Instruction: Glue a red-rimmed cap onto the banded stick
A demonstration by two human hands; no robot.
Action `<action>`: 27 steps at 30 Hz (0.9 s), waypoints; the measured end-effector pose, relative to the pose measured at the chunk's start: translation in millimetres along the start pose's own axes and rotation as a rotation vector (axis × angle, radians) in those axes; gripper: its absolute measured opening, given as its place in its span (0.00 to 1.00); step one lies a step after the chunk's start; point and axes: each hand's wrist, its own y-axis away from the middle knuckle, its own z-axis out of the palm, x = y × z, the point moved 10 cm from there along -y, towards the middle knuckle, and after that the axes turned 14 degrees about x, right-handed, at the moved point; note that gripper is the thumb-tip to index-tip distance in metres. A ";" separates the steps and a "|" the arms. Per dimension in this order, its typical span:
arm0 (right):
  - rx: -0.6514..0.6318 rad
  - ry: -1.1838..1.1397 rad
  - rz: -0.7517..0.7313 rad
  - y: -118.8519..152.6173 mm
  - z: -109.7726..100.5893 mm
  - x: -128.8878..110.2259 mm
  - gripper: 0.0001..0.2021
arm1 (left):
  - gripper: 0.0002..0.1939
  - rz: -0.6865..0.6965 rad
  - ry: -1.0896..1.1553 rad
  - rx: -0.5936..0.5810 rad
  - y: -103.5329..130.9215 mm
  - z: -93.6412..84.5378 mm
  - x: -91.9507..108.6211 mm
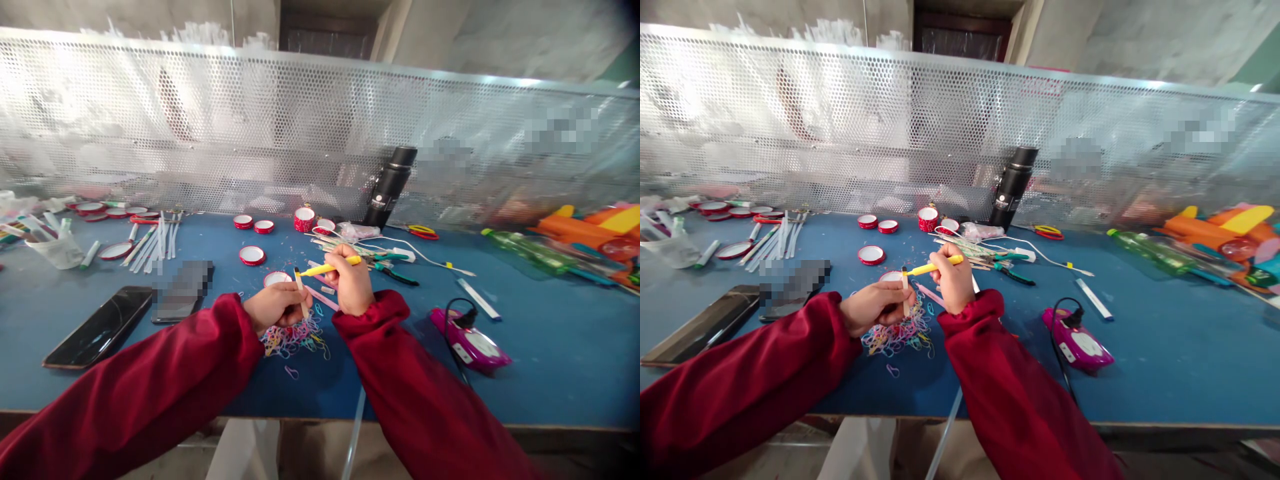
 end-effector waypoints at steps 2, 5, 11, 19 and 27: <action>0.012 0.007 -0.006 -0.2 -1.2 -0.5 0.12 | 0.11 -0.002 -0.002 0.004 -0.3 -0.3 -0.4; 0.007 -0.002 -0.005 0.1 -0.6 -0.3 0.12 | 0.11 -0.004 -0.003 0.004 0.1 0.2 0.1; 0.015 0.007 0.013 0.0 -1.4 2.4 0.12 | 0.12 -0.008 -0.008 0.014 0.9 0.0 1.2; 0.006 -0.006 0.006 0.1 0.0 1.8 0.12 | 0.11 -0.015 -0.007 0.006 0.4 0.1 -0.7; 0.004 -0.008 0.001 -0.5 -0.2 0.9 0.12 | 0.10 -0.018 -0.009 0.007 -0.3 -0.2 -1.5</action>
